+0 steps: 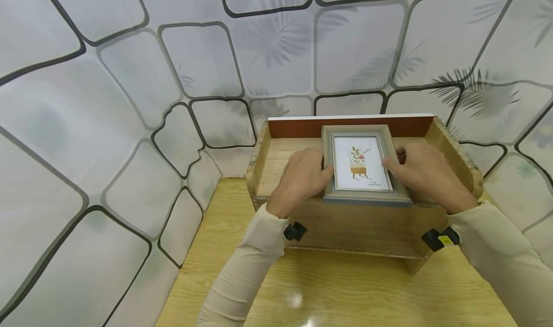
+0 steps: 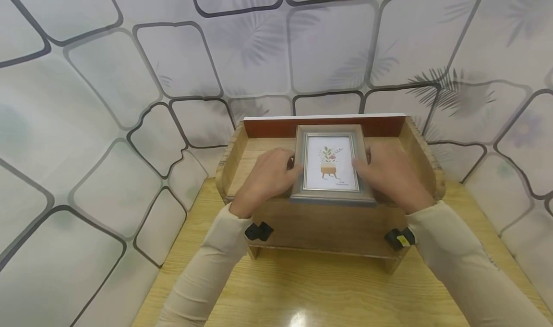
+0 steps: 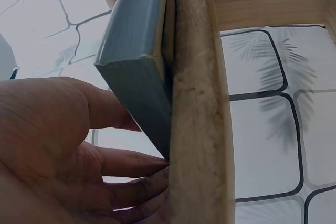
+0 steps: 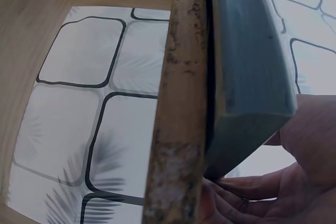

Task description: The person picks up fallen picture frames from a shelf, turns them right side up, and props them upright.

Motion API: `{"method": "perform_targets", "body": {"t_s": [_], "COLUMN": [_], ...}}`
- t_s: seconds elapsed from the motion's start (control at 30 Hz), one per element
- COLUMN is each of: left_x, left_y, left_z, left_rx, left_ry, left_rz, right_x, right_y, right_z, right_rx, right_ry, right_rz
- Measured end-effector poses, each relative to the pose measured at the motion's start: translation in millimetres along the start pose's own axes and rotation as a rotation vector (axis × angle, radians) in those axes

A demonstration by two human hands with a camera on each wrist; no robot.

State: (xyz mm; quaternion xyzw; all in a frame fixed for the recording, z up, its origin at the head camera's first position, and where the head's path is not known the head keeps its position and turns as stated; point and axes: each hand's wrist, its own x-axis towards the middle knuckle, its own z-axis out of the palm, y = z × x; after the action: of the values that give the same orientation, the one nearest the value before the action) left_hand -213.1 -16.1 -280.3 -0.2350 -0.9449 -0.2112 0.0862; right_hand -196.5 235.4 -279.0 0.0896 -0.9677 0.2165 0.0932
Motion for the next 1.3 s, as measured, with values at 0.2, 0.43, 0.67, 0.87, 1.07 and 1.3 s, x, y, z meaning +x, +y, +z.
{"method": "perform_targets", "body": {"t_s": [0.2,0.43,0.67,0.87,1.07,1.3], "left_x": [-0.8,-0.7,-1.1,-2.2,-0.1,3.5], "left_y": [1.1,2.0,4.1,8.1,11.3,12.8], "left_z": [-2.9,-5.0,-6.0,-7.4,-7.3,-4.7], "left_rx": [-0.036,-0.058,-0.008,0.055,0.085,0.055], "left_ry": [0.008,0.033,0.051,0.101,0.164,0.204], "left_rz": [-0.004,0.002,0.007,0.029,0.049,0.004], "right_x": [-1.4,-0.2,-2.0,-2.7,-2.1,-0.2], "right_y": [-3.9,-6.3,-8.4,-8.7,-10.3,-12.8], "right_z": [-3.9,-7.5,-7.9,-9.3,-10.8,-10.9], "right_rx": [0.032,0.037,0.055,0.059,0.073,0.094], "right_ry": [-0.002,-0.019,0.037,0.086,0.143,0.193], "right_rz": [0.007,0.039,0.036,0.024,0.031,0.058]}}
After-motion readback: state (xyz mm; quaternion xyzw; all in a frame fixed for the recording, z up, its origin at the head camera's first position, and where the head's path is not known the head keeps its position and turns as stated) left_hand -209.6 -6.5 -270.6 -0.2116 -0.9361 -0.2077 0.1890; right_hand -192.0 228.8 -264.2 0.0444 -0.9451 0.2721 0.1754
